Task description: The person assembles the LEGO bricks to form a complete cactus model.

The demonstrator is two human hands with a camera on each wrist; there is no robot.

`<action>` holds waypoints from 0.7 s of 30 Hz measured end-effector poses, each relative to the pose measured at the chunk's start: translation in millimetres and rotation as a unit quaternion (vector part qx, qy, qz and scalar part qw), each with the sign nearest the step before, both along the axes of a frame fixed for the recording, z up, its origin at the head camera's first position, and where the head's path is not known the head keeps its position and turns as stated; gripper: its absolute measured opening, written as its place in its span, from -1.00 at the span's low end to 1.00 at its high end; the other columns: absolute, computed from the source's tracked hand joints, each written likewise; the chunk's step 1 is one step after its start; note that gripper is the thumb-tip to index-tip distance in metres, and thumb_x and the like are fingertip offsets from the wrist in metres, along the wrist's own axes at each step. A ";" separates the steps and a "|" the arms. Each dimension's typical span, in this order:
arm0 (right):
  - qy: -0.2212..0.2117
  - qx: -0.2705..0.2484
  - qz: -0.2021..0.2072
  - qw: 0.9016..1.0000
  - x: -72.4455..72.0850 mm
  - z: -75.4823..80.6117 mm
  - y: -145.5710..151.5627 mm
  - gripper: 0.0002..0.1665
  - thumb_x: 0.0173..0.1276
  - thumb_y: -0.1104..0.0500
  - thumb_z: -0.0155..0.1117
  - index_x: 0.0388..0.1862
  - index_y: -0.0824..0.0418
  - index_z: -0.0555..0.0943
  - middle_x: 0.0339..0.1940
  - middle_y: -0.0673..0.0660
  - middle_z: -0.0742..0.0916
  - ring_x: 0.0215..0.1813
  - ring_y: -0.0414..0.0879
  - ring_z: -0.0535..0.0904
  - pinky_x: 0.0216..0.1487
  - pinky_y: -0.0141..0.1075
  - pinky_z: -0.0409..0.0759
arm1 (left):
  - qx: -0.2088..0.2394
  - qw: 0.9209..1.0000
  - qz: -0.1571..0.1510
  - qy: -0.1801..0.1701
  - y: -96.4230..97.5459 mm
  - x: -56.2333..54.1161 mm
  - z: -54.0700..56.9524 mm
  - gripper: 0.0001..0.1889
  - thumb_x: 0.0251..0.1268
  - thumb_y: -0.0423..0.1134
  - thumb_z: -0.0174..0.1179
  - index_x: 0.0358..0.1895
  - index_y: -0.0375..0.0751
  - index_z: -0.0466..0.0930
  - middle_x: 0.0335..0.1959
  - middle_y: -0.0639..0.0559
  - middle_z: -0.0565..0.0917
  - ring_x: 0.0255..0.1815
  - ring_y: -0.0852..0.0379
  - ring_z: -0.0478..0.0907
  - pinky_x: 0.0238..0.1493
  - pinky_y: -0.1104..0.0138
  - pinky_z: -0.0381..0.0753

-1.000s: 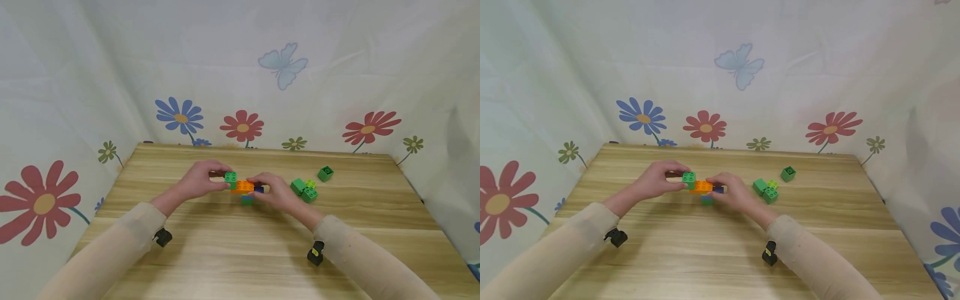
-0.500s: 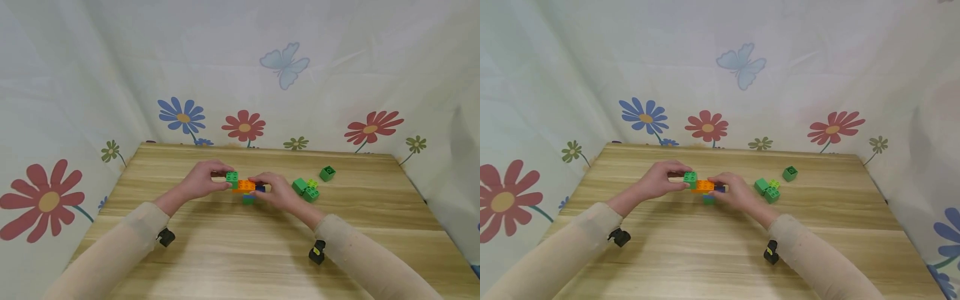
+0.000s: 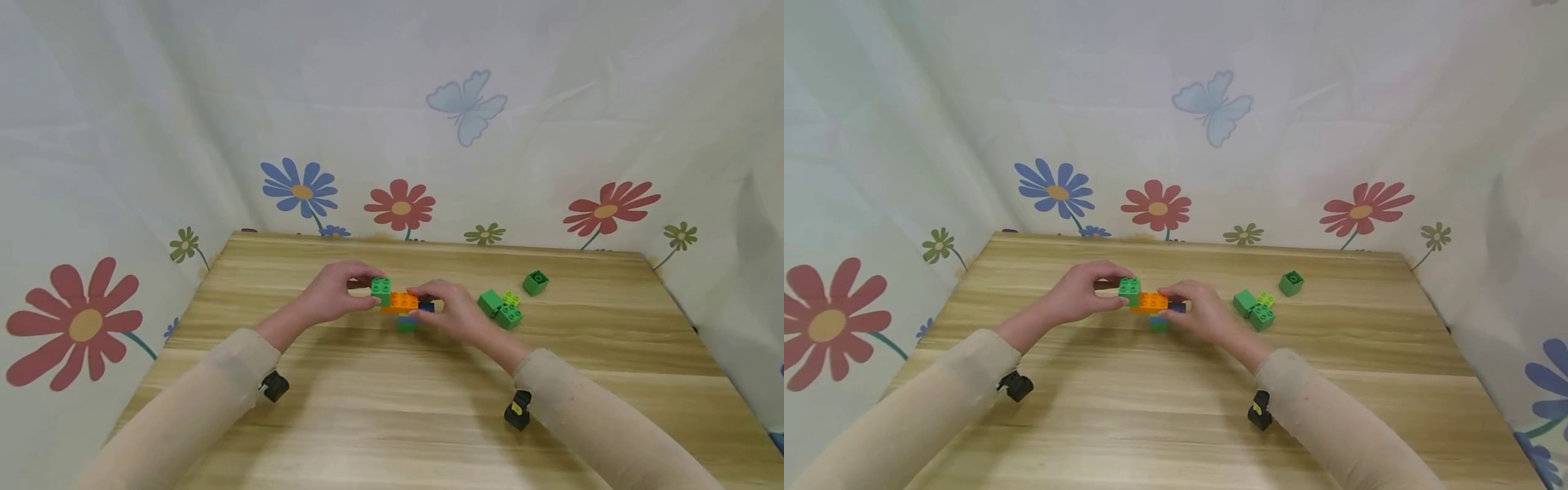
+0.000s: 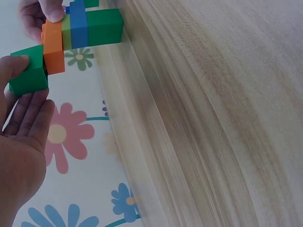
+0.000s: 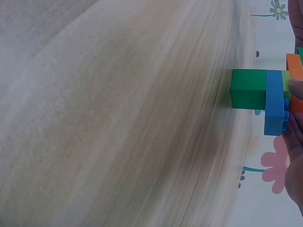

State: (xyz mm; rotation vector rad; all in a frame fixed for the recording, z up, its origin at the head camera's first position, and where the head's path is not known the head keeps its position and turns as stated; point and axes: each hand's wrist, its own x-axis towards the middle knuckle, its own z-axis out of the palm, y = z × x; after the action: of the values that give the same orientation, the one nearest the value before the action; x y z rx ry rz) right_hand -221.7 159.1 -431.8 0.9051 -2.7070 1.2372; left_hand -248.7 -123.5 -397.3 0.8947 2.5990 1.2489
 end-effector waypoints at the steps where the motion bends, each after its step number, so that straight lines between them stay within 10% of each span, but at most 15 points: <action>1: -0.001 0.000 0.000 1.000 -0.3 -0.2 0.1 -0.53 0.41 0.17 0.55 0.27 0.23 0.74 0.14 0.14 0.80 0.10 -0.02 0.74 0.23 -0.10 0.73 | 0.002 1.000 0.001 -0.002 -0.1 -0.2 -0.4 -0.56 0.30 -0.33 0.52 0.24 -0.19 0.72 0.12 -0.08 0.74 0.14 -0.19 0.69 0.27 -0.08 0.68; 21: -0.005 0.002 -0.017 1.000 0.7 -3.8 -0.8 -0.51 0.41 0.12 0.56 0.28 0.21 0.73 0.15 0.14 0.80 0.11 0.00 0.74 0.22 -0.04 0.74 | 0.048 0.996 0.055 -0.043 -17.2 4.9 -12.3 -0.27 0.20 -0.06 0.63 0.45 -0.04 0.58 0.34 -0.06 0.67 0.33 -0.03 0.63 0.42 0.07 0.58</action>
State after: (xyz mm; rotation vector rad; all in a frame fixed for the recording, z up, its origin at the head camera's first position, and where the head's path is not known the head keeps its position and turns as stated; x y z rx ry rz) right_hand -221.0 158.3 -435.7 0.8522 -2.7220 1.2327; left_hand -243.8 -140.7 -409.6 0.7026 2.5710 1.4196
